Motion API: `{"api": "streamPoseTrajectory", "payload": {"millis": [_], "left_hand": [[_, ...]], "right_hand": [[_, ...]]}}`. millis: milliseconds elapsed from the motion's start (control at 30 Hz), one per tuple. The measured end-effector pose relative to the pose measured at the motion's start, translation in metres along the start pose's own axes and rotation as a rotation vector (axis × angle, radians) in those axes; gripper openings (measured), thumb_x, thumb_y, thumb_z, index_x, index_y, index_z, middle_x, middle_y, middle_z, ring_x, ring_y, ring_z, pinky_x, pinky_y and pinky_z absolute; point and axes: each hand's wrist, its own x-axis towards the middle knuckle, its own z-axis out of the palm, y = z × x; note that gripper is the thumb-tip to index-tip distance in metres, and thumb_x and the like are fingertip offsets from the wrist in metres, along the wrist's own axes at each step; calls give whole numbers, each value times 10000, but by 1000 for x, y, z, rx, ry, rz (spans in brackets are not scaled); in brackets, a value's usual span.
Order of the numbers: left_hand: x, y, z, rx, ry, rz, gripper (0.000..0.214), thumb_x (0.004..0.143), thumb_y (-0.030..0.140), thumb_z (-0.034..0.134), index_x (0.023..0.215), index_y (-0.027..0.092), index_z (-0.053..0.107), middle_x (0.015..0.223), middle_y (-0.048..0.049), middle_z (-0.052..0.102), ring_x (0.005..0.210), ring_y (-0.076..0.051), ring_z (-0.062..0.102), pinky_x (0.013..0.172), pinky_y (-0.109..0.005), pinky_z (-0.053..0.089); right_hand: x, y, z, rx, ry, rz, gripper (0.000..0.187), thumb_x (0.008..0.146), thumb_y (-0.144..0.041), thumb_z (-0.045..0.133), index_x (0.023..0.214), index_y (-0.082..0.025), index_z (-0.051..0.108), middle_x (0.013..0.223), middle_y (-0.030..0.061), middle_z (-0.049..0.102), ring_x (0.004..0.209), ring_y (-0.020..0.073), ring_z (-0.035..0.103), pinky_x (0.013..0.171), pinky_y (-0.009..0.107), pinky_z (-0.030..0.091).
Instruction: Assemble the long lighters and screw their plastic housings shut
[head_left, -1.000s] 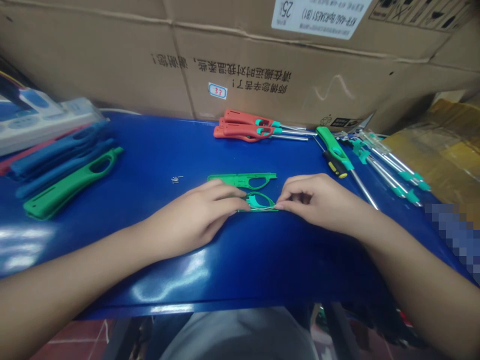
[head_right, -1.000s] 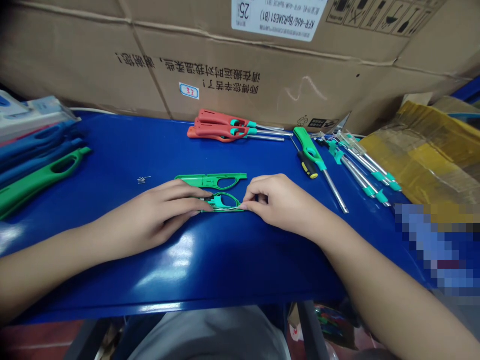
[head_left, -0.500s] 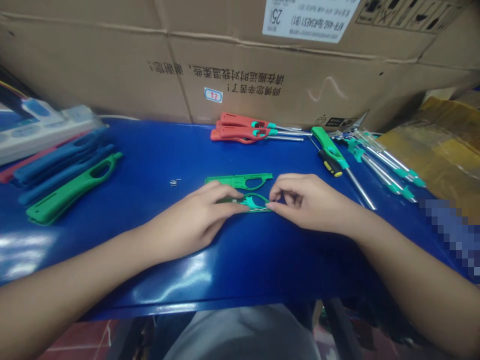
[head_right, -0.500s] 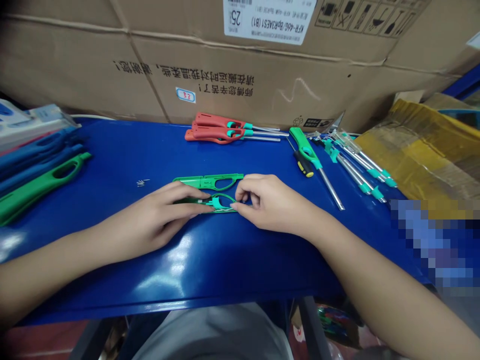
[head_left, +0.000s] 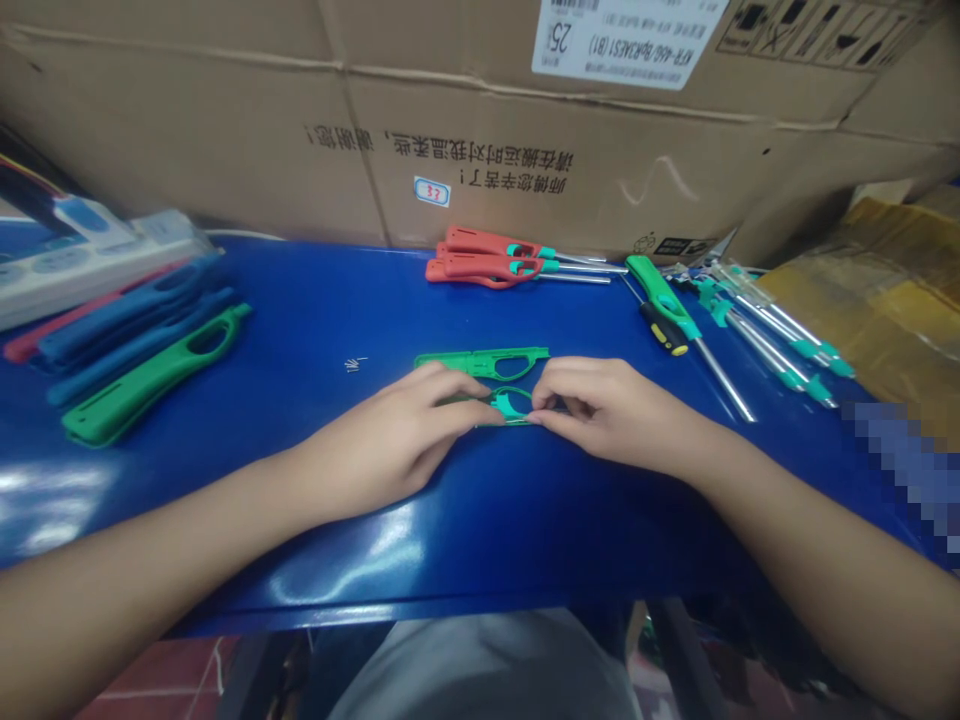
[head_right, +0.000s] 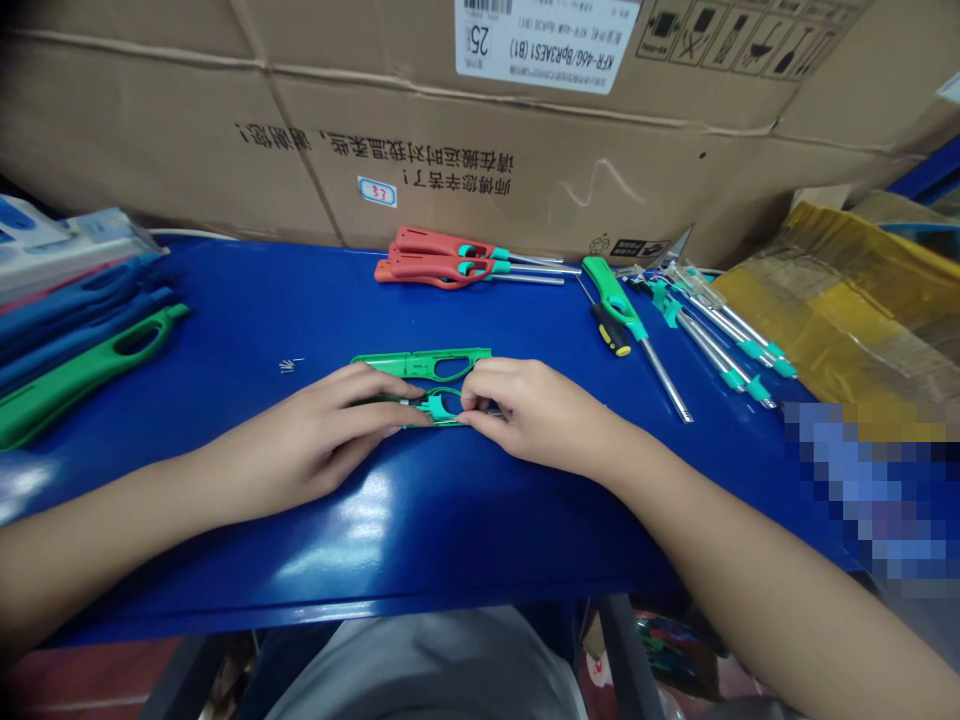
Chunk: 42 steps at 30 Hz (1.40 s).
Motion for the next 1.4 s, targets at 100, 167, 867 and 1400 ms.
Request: {"api": "streamPoseTrajectory", "payload": {"millis": [100, 167, 867, 1400], "left_hand": [[0, 0, -1, 2, -2, 2, 372, 1053, 138, 451, 1352, 247, 644, 1341, -99, 619, 1254, -254, 546, 1069, -447, 494], [-1, 0, -1, 5, -1, 2, 377, 1048, 131, 456, 1348, 246, 652, 1341, -102, 620, 1259, -257, 546, 1071, -451, 492], [-2, 1, 0, 66, 46, 60, 404, 1013, 107, 482, 1307, 250, 719, 1352, -134, 676, 1242, -282, 626, 1019, -481, 568], [-1, 6, 8, 81, 68, 30, 385, 1035, 139, 469, 1319, 242, 708, 1391, -123, 658, 1257, -284, 621, 1032, -500, 572]], "right_hand": [[0, 1, 1, 28, 2, 20, 120, 943, -166, 689, 829, -170, 652, 727, -32, 549, 594, 89, 450, 595, 234, 359], [0, 2, 1, 57, 1, 41, 127, 946, -168, 685, 824, -175, 650, 738, -30, 562, 592, 88, 451, 599, 237, 361], [-3, 2, -6, 134, -21, 73, 57, 955, -206, 656, 922, -195, 702, 863, 18, 648, 667, 116, 524, 606, 253, 417], [1, 21, 5, -175, 123, 59, 170, 955, -142, 599, 995, -223, 743, 1178, 103, 630, 1009, 248, 583, 947, 455, 462]]}}
